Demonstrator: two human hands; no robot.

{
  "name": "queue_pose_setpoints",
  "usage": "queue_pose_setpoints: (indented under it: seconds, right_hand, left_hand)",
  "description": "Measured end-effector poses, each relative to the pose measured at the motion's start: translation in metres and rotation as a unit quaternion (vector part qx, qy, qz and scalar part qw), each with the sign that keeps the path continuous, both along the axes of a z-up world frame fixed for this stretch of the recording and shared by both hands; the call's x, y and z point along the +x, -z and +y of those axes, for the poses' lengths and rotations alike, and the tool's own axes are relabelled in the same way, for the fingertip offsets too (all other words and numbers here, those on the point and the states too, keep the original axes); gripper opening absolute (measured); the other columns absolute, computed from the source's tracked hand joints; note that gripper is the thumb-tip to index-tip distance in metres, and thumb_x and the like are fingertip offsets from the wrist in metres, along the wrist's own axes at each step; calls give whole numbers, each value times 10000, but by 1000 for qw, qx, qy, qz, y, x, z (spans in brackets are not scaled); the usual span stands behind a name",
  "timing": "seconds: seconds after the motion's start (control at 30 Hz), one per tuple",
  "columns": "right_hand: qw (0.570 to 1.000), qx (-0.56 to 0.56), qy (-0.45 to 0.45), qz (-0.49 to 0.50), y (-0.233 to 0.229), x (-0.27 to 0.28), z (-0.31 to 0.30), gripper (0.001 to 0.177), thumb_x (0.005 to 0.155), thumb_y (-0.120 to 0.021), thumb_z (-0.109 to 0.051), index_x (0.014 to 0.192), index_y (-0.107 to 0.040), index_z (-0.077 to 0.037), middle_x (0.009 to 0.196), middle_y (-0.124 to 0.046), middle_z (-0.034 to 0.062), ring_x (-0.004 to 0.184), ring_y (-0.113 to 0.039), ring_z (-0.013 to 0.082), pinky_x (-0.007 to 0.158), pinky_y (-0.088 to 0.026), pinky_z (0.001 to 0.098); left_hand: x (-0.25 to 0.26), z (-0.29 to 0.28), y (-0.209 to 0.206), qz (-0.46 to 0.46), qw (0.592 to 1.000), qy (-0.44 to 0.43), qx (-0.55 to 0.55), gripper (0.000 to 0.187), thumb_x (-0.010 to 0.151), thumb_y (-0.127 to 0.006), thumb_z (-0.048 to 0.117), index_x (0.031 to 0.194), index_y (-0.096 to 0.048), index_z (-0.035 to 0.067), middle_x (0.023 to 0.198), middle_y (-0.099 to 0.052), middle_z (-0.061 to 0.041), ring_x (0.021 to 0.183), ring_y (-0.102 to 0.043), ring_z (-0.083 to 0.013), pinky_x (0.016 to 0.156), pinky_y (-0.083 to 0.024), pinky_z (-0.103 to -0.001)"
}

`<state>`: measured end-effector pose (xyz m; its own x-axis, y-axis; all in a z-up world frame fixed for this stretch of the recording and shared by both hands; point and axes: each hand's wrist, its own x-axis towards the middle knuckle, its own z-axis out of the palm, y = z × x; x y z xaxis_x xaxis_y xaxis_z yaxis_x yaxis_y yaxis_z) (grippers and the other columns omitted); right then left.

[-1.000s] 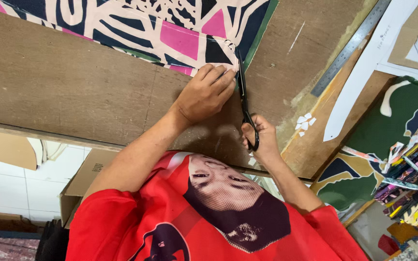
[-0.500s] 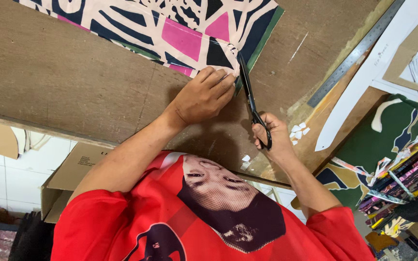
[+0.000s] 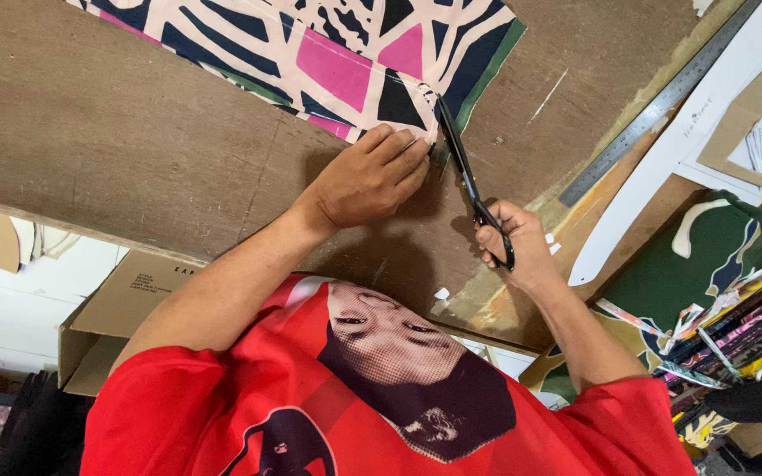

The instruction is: The person lays a patterned fabric on a wooden table, aligns it, and uses shears to cut the fabric into strips and smaller pieces. The person folds and repositions the fabric multiple times while cutting along marked lines.

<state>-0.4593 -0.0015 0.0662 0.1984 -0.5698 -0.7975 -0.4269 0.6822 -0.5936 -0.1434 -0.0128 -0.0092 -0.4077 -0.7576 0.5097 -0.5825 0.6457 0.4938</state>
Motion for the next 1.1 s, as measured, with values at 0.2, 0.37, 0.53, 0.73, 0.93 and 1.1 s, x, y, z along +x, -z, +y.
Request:
queue_pose_setpoints:
  seconds: [0.2, 0.37, 0.53, 0.73, 0.93, 1.1]
  right_hand:
    - [999, -6, -42, 27, -2, -1, -18, 403, 837, -798, -435, 895, -616, -81, 666, -588, -23, 519, -543, 48, 442, -435, 204]
    - [997, 21, -60, 46, -4, -12, -29, 380, 830, -824, -394, 890, -621, -78, 666, -581, -31, 507, -542, 53, 425, -424, 209]
    - [984, 20, -168, 51, -21, -41, -52, 483, 799, -799, -539, 900, -627, -99, 645, -573, -25, 525, -535, 82, 451, -403, 236]
    - [954, 77, -280, 77, -37, -64, -101, 525, 692, -854, -538, 856, -662, -78, 677, -571, -21, 625, -524, 106, 547, -391, 277]
    - [896, 63, -423, 123, -31, -38, -153, 556, 623, -874, -516, 870, -649, -71, 679, -577, 4, 654, -510, 144, 562, -392, 316]
    - [867, 51, -471, 153, -26, -13, -169, 556, 589, -890, -485, 888, -658, -77, 688, -585, 24, 655, -525, 163, 563, -408, 336]
  left_hand:
    - [-1, 0, -1, -5, 1000, -3, 0, 256, 932, -640, 141, 1125, -696, -18, 1293, -639, -167, 1207, -592, -298, 1021, -496, -428]
    - [-1, 2, -1, -16, 1000, -9, -10, 264, 918, -637, 151, 1118, -696, -11, 1294, -642, -160, 1211, -594, -293, 1033, -496, -426]
    - [-8, 9, -4, -65, 997, -41, -11, 262, 902, -663, 152, 1105, -693, -12, 1098, -621, -109, 1011, -606, -246, 891, -506, -380]
    - [-19, 24, -5, -75, 993, -95, -8, 255, 933, -662, 130, 1150, -695, 0, 976, -589, -56, 892, -597, -204, 796, -484, -340]
    - [-19, 22, -4, -60, 993, -99, -26, 254, 922, -652, 130, 1135, -687, -4, 900, -595, -44, 878, -625, -200, 779, -505, -343]
    - [-21, 24, 0, -75, 992, -96, -20, 222, 946, -654, 128, 1126, -702, 8, 841, -601, -14, 771, -598, -155, 729, -490, -319]
